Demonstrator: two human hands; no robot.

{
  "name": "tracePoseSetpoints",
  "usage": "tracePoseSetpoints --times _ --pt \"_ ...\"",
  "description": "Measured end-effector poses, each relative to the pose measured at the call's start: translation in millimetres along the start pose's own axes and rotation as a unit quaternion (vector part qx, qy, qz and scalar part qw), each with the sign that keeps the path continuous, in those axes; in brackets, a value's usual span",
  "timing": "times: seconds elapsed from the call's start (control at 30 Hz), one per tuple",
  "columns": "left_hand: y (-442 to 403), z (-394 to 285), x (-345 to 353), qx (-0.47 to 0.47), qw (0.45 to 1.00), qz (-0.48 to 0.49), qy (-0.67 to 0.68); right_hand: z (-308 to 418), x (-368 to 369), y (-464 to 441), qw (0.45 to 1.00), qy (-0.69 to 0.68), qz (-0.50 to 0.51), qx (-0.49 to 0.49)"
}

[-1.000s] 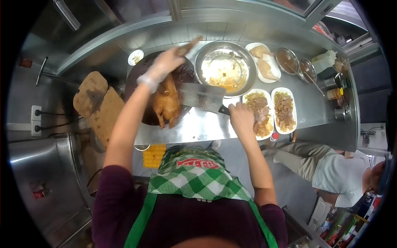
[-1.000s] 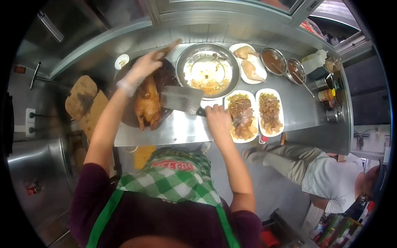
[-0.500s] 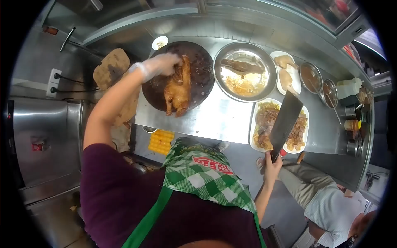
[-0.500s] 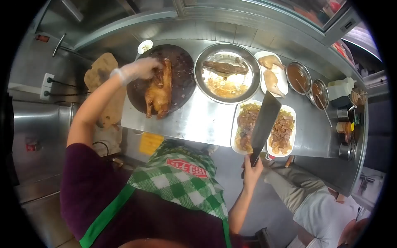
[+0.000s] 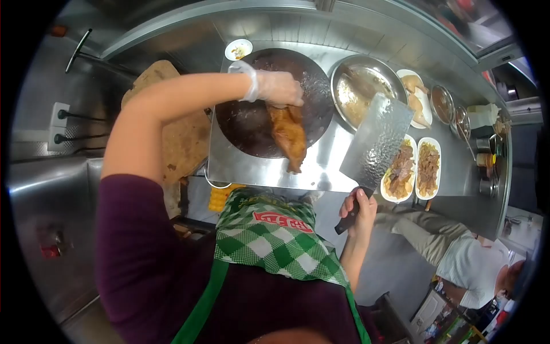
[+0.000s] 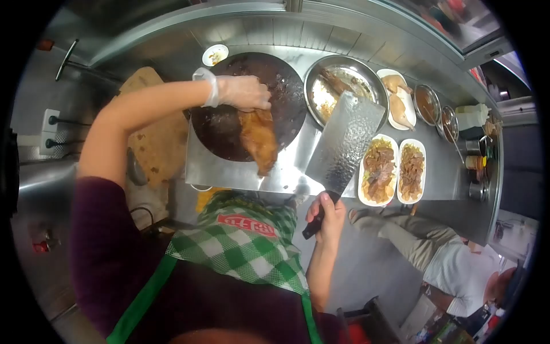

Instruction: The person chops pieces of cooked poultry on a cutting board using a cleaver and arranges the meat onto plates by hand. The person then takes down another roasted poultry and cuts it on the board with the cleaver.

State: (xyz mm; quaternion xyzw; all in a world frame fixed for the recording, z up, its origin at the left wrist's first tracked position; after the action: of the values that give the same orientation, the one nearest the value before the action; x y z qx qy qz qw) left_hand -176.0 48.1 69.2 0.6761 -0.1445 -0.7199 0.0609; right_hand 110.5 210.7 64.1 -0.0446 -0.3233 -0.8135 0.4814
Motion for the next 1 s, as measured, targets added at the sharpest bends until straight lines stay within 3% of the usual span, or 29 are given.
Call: tracePoseSetpoints --times 0.17,0.3,0.43,0.57,0.6,0.77,1.0 --pt "-17 -13 -15 -0.002 0.987 -0.050 0.150 -10 36 28 0.996 -0.088 0.028 0.008" --pt "-8 0 -6 -0.133 0.957 -0.110 0.232 -13 47 38 0.998 -0.053 0.029 0.017" --pt "22 5 10 -0.297 0.866 -0.131 0.381 -27 57 34 0.996 -0.050 0.037 0.069" --pt "43 -5 27 -0.341 0.779 -0.244 0.467 -46 55 12 0.985 -0.057 0.088 0.134" --pt "44 -6 35 -0.338 0.786 -0.270 0.442 -46 56 7 0.985 -0.038 0.101 0.134" --pt "48 -20 29 -0.339 0.772 -0.219 0.490 -12 59 -17 0.969 0.053 0.155 0.183" --pt "52 -27 40 -0.304 0.781 -0.204 0.506 15 47 -18 0.959 -0.004 0.138 0.246"
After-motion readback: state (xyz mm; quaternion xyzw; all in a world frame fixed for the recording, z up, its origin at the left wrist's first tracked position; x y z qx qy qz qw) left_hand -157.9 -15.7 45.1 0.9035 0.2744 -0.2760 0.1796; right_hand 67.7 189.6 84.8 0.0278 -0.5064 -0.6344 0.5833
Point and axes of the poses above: each hand's wrist, its own y-axis away from the middle knuckle, its own x-axis out of the palm, z = x × y, the point moved 5 cm from there along -y, towards the middle knuckle, and after that the axes turned 1 degree about x, right-handed, at the moved point
